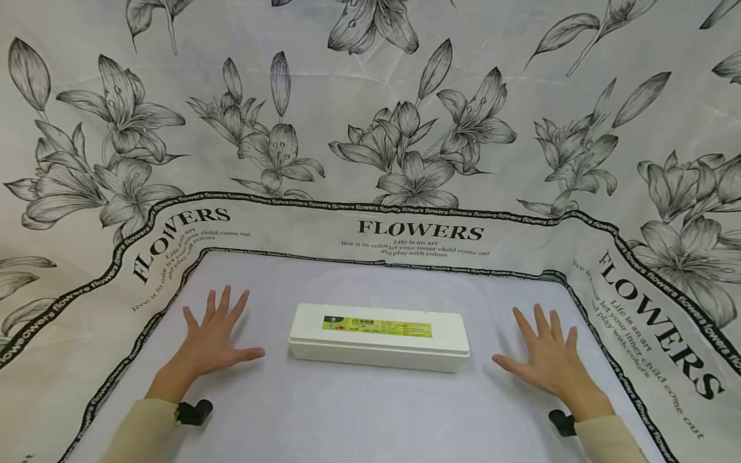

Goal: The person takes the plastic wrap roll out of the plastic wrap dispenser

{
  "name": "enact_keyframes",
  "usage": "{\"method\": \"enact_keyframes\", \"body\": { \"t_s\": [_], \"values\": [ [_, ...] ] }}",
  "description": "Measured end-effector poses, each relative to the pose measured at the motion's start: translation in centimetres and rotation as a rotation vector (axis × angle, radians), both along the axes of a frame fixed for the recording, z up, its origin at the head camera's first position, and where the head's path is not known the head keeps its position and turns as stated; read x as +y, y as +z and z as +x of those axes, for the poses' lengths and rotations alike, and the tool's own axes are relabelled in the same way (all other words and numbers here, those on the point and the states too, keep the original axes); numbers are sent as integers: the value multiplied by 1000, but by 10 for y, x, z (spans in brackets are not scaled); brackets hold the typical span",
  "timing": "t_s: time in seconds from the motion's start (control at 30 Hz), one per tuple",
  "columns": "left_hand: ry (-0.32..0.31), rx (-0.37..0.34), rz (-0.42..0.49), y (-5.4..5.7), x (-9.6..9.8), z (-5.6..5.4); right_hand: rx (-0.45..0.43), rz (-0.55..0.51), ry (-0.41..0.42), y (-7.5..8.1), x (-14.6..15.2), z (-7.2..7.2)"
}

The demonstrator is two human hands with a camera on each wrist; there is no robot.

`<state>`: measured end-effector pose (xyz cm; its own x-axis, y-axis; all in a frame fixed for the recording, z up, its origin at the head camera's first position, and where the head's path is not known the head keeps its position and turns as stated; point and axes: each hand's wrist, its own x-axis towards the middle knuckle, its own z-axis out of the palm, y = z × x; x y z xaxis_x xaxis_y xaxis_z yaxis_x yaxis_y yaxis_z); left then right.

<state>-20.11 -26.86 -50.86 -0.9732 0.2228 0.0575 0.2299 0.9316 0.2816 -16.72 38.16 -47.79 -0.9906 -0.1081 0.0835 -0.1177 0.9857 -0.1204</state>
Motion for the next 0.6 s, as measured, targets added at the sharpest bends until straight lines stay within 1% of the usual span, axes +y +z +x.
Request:
{"method": "enact_keyframes", "body": {
  "t_s": [0.23,0.4,0.6],
  "values": [
    [-34,11,98,-6,16,-2,0,-2,35,1,-8,1],
    [-38,17,149,-6,27,-4,3,-6,52,3,-15,1],
    [-50,-14,205,-7,38,-6,34,-46,123,6,-23,-1]
  ]
}}
